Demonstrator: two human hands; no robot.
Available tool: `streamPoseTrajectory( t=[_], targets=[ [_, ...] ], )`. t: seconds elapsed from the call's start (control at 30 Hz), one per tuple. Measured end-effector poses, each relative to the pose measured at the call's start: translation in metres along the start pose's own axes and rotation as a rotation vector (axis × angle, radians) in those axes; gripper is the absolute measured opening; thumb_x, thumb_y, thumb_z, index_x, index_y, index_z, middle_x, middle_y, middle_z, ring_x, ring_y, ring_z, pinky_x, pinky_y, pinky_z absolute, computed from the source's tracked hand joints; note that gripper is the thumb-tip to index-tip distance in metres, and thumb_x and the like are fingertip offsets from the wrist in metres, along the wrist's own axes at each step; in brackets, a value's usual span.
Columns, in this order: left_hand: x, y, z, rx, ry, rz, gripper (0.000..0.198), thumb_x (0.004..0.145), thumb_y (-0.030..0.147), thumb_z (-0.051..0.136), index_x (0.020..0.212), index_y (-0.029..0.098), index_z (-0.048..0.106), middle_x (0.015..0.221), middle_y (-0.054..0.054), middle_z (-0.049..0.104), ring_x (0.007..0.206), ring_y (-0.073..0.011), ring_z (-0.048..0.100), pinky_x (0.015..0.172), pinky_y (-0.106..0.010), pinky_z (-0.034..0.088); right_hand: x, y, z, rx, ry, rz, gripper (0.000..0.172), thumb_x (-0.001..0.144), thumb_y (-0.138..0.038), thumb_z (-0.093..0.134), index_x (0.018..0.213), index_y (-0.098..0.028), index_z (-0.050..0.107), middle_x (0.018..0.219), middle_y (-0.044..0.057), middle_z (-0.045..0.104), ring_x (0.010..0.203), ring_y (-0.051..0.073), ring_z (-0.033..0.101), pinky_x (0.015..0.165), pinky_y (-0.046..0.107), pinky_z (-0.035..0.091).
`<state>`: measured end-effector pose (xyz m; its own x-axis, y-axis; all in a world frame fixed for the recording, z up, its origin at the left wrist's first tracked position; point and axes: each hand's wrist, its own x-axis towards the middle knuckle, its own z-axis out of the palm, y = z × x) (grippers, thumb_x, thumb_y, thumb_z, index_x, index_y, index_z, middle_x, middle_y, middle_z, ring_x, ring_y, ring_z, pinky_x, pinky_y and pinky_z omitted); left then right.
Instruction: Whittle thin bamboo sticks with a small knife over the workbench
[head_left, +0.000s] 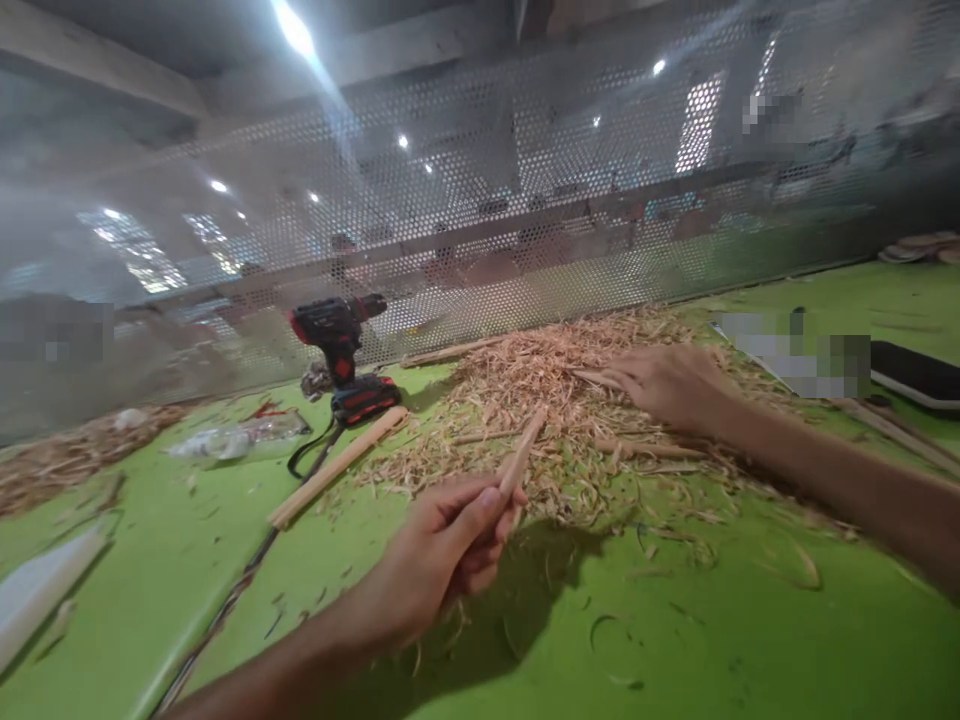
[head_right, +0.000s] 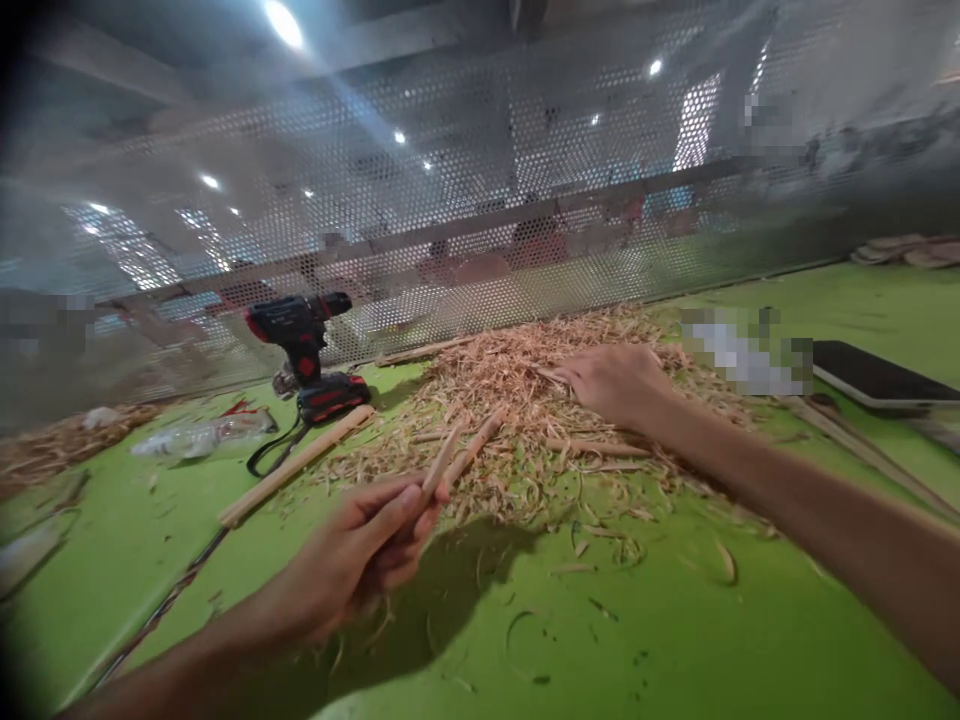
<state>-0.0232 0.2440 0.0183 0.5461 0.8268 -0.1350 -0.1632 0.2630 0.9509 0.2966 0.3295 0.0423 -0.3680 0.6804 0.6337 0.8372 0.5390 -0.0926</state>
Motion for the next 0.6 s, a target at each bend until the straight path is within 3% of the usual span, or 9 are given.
streamPoseTrajectory(
  t=[0.13,0.27,0.37,0.47,0.6],
  targets=[
    [0.0,0.003,0.002,-0.009,-0.018,0.03,0.025,0.095,0.041,0.072,0.096,0.017,0.066,0.076,0.003,0.052,0.052,-0.0042,0.041,0.045,-0.019,0.027,0.009,-0.017,-0.018,0.081,-0.069,-0.002,0.035,0.106,-0.038,0.051,0.1,-0.023,0.082,0.098,0.01,0.081,0.08,0.024,0.071,0.067,0.036,0.051],
    [0.005,0.001,0.0,-0.067,0.02,0.011,0.023,0.095,0.038,0.071,0.095,0.018,0.062,0.078,0.003,0.056,0.053,-0.0039,0.043,0.048,-0.019,0.03,0.007,-0.051,-0.026,0.228,-0.161,-0.013,0.037,0.107,-0.036,0.049,0.096,-0.018,0.079,0.088,0.01,0.079,0.07,0.021,0.069,0.062,0.033,0.052],
    [0.007,0.0,-0.002,-0.053,0.032,0.005,0.023,0.097,0.039,0.07,0.096,0.017,0.063,0.078,0.001,0.059,0.054,-0.0044,0.042,0.047,-0.018,0.024,0.001,-0.062,-0.021,0.286,-0.166,-0.099,0.033,0.106,-0.032,0.05,0.109,-0.019,0.079,0.099,0.011,0.081,0.084,0.024,0.074,0.072,0.036,0.06],
    [0.006,-0.001,-0.002,-0.049,0.0,0.024,0.023,0.099,0.038,0.068,0.104,0.016,0.068,0.078,0.001,0.059,0.052,-0.0037,0.036,0.045,-0.019,0.018,-0.006,-0.064,-0.008,0.311,-0.123,-0.22,0.035,0.106,-0.028,0.049,0.127,-0.03,0.077,0.117,0.007,0.08,0.105,0.025,0.075,0.089,0.041,0.063],
    [0.006,-0.002,-0.004,-0.084,-0.036,0.02,0.024,0.099,0.037,0.068,0.111,0.016,0.072,0.078,0.002,0.056,0.051,-0.0029,0.029,0.044,-0.019,0.016,-0.016,-0.064,0.007,0.282,-0.082,-0.201,0.045,0.105,-0.02,0.047,0.141,-0.034,0.069,0.118,0.006,0.079,0.091,0.023,0.077,0.078,0.041,0.066]
  ],
)
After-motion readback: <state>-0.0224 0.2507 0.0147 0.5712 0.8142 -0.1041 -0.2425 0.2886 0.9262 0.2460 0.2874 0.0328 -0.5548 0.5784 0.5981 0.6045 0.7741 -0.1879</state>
